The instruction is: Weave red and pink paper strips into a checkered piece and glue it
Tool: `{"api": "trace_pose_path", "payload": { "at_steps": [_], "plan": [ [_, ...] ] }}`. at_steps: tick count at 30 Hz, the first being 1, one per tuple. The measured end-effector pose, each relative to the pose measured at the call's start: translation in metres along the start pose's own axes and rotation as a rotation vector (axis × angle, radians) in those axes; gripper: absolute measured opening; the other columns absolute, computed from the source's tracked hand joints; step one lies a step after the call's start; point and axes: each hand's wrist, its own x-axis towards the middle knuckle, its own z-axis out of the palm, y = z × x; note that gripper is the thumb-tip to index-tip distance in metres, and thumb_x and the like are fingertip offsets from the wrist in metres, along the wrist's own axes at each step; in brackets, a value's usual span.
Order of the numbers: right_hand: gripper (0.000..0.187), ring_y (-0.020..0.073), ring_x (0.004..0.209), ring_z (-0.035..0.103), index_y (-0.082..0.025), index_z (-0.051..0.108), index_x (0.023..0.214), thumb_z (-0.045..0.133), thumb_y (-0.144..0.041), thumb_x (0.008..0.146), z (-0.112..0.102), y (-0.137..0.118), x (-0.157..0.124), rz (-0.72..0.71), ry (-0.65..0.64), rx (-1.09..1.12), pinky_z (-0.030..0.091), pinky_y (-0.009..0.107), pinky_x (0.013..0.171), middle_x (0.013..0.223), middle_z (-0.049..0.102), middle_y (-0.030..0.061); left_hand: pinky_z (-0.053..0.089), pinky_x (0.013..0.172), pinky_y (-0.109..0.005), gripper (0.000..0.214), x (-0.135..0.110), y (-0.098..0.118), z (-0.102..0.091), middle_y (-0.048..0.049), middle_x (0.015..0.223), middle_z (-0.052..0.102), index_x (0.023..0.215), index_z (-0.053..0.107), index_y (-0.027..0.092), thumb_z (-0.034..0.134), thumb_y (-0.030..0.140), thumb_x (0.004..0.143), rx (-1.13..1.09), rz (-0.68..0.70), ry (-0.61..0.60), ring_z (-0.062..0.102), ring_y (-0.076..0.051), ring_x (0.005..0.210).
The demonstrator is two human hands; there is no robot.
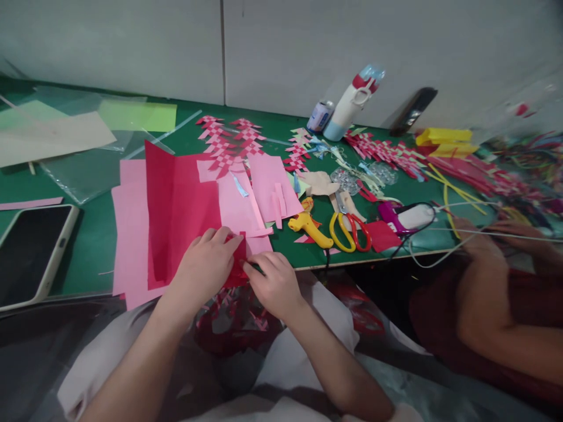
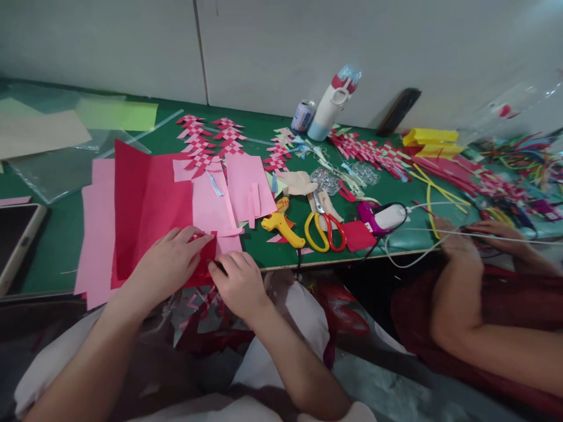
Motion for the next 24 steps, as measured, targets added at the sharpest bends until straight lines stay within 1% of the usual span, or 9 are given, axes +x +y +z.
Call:
{"api": "trace_pose_path", "payload": {
  "at_steps": [4, 6, 10, 11, 13, 14, 16, 19, 24],
  "plan": [
    [0.014, 0.0183, 0.086, 0.057, -0.016, 0.068, 0.092, 0.055, -0.013, 0.087, -0.004, -0.001, -0.001, -0.009, -0.029, 0.017, 0.043, 0.033, 0.075, 0.090, 0.069, 0.0059, 0.046, 0.081, -0.039, 0.040, 0.000, 0.000, 0.001, -0.0116, 0.114, 0.060, 0.125, 0.058, 0.019, 0.038, 0.014, 0.091, 0.010, 0.003, 0.003, 0.054, -0.026, 0.095],
    [0.012, 0.0192, 0.086, 0.057, -0.016, 0.068, 0.090, 0.057, -0.020, 0.087, -0.008, -0.001, -0.001, -0.018, -0.060, 0.045, 0.042, 0.034, 0.075, 0.090, 0.069, 0.0064, 0.046, 0.081, -0.038, 0.039, 0.000, -0.001, 0.001, -0.0116, 0.113, 0.061, 0.124, 0.059, 0.019, 0.039, 0.014, 0.090, 0.015, 0.002, 0.005, 0.055, -0.026, 0.094],
    [0.026, 0.0197, 0.083, 0.057, -0.016, 0.067, 0.086, 0.059, -0.040, 0.087, -0.021, 0.004, 0.003, -0.019, -0.089, 0.130, 0.041, 0.036, 0.074, 0.084, 0.069, 0.0062, 0.047, 0.078, -0.038, 0.039, 0.000, 0.001, 0.001, -0.0111, 0.113, 0.061, 0.122, 0.060, 0.020, 0.041, 0.013, 0.089, 0.034, -0.013, 0.015, 0.056, -0.025, 0.092],
    [0.026, 0.0192, 0.082, 0.058, -0.016, 0.067, 0.085, 0.058, -0.039, 0.088, -0.024, 0.008, 0.005, -0.008, -0.086, 0.130, 0.040, 0.035, 0.074, 0.083, 0.069, 0.0058, 0.047, 0.078, -0.038, 0.039, -0.001, 0.002, 0.000, -0.0110, 0.113, 0.061, 0.123, 0.059, 0.020, 0.042, 0.013, 0.089, 0.041, -0.016, 0.019, 0.056, -0.025, 0.092],
    [0.022, 0.0182, 0.079, 0.057, -0.016, 0.067, 0.081, 0.054, -0.031, 0.091, -0.031, 0.017, 0.011, 0.054, -0.061, 0.082, 0.040, 0.034, 0.073, 0.082, 0.069, 0.0051, 0.047, 0.076, -0.038, 0.040, -0.001, 0.005, -0.001, -0.0111, 0.114, 0.062, 0.124, 0.059, 0.020, 0.042, 0.013, 0.089, 0.060, -0.023, 0.028, 0.056, -0.026, 0.093],
    [0.022, 0.0179, 0.079, 0.057, -0.016, 0.067, 0.079, 0.052, -0.025, 0.092, -0.033, 0.023, 0.014, 0.093, -0.047, 0.047, 0.040, 0.034, 0.074, 0.081, 0.069, 0.0049, 0.047, 0.076, -0.038, 0.039, -0.002, 0.006, -0.002, -0.0114, 0.114, 0.062, 0.124, 0.059, 0.020, 0.042, 0.014, 0.089, 0.070, -0.029, 0.034, 0.056, -0.027, 0.094],
    [0.024, 0.0180, 0.079, 0.057, -0.016, 0.066, 0.076, 0.050, -0.022, 0.092, -0.037, 0.034, 0.020, 0.146, -0.052, -0.013, 0.040, 0.034, 0.076, 0.081, 0.069, 0.0049, 0.047, 0.075, -0.039, 0.038, -0.002, 0.008, -0.003, -0.0119, 0.113, 0.063, 0.123, 0.060, 0.019, 0.042, 0.014, 0.089, 0.087, -0.047, 0.047, 0.056, -0.028, 0.095],
    [0.024, 0.0187, 0.080, 0.058, -0.016, 0.068, 0.077, 0.050, -0.023, 0.092, -0.041, 0.046, 0.027, 0.218, -0.103, -0.058, 0.041, 0.032, 0.077, 0.080, 0.068, 0.0054, 0.048, 0.077, -0.040, 0.037, -0.002, 0.008, -0.002, -0.0122, 0.113, 0.064, 0.121, 0.062, 0.018, 0.042, 0.014, 0.089, 0.090, -0.059, 0.073, 0.056, -0.030, 0.100],
    [0.021, 0.0202, 0.082, 0.060, -0.016, 0.069, 0.080, 0.054, -0.025, 0.091, -0.043, 0.059, 0.036, 0.321, -0.194, -0.089, 0.041, 0.032, 0.077, 0.082, 0.069, 0.0063, 0.046, 0.087, -0.042, 0.038, -0.001, 0.007, 0.002, -0.0095, 0.127, 0.062, 0.121, 0.062, 0.019, 0.042, 0.014, 0.089, 0.074, -0.028, 0.131, 0.052, -0.030, 0.115]
  ]
}}
